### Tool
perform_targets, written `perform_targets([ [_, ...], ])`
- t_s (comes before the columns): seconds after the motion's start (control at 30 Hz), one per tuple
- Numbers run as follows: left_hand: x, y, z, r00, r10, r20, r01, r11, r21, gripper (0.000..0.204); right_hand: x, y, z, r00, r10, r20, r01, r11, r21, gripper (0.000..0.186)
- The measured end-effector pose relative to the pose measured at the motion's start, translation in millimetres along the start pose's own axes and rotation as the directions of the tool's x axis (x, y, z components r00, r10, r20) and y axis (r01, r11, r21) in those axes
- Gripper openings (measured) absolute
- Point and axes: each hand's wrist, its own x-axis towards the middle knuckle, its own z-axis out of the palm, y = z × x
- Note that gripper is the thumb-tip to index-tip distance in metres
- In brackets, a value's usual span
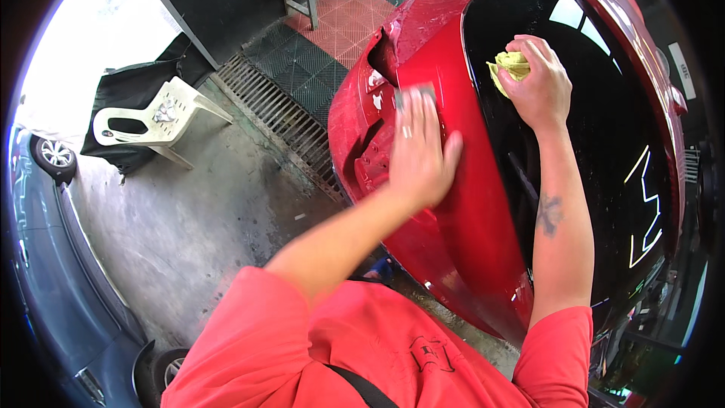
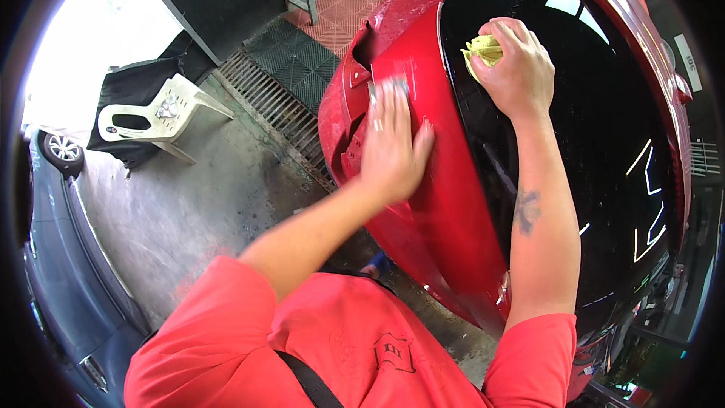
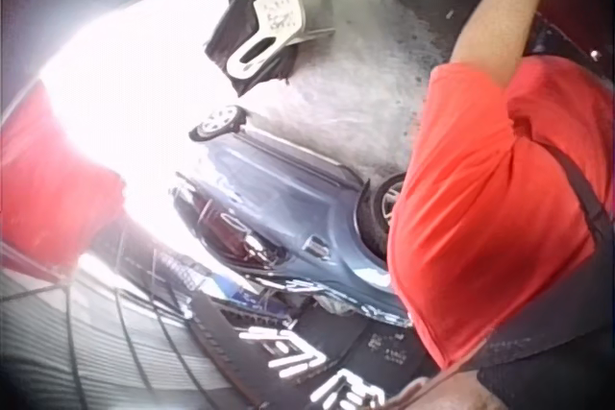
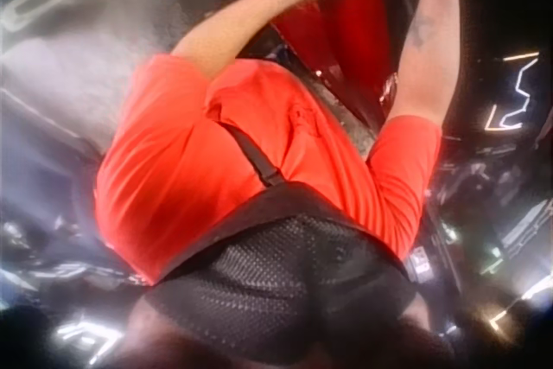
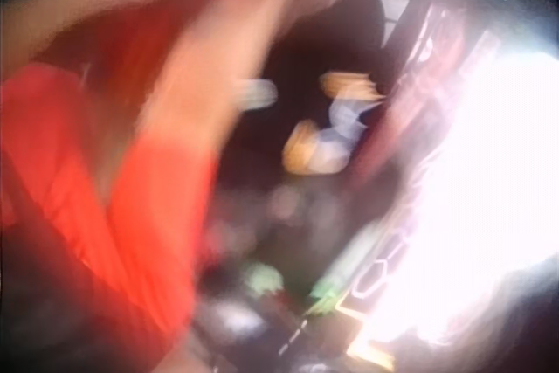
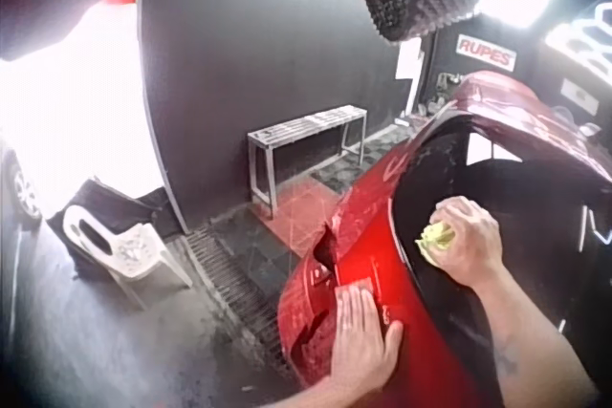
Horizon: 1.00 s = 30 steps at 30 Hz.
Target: The person sands the rear body panel of a red car using a sanding block by hand, frequently dipping a cloth and the block into a bucket of water to wet the surface.
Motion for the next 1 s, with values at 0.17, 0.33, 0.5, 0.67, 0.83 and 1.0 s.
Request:
perform_targets([
  [0.17, -51, 3, -10, 0.993, 0.059, 0.098, -0.039, 0.981, -0.191, 0.066, -4, 7, 0, 1.0, -0.002, -0.006, 0.002, 0.997, 0.078, 0.034],
  [0.33, -32, -58, -9, 0.953, 0.303, 0.0, -0.297, 0.935, -0.195, 0.048, -2, 9, -1, 1.0, -0.009, -0.022, 0.012, 0.993, 0.115, 0.035],
  [0.5, -35, -60, -49, 0.999, 0.031, 0.027, -0.014, 0.876, -0.482, 0.031, -1, 5, 0, 0.998, -0.007, -0.067, 0.02, 0.982, 0.19, 0.035],
  [0.67, -31, -86, -133, 0.553, -0.626, 0.55, 0.761, 0.11, -0.639, 0.052, 1, 0, -23, 0.967, 0.068, -0.246, 0.029, 0.928, 0.371, 0.032],
  [0.83, 12, -124, -167, 0.587, -0.343, 0.733, 0.685, -0.272, -0.676, 0.065, 38, -122, -36, 0.971, 0.165, -0.172, -0.038, 0.822, 0.569, 0.036],
  [1.0, 92, -163, -176, 0.664, 0.165, 0.729, 0.662, -0.584, -0.47, 0.08, 24, -282, 66, 0.916, 0.356, -0.184, -0.101, 0.65, 0.753, 0.046],
])
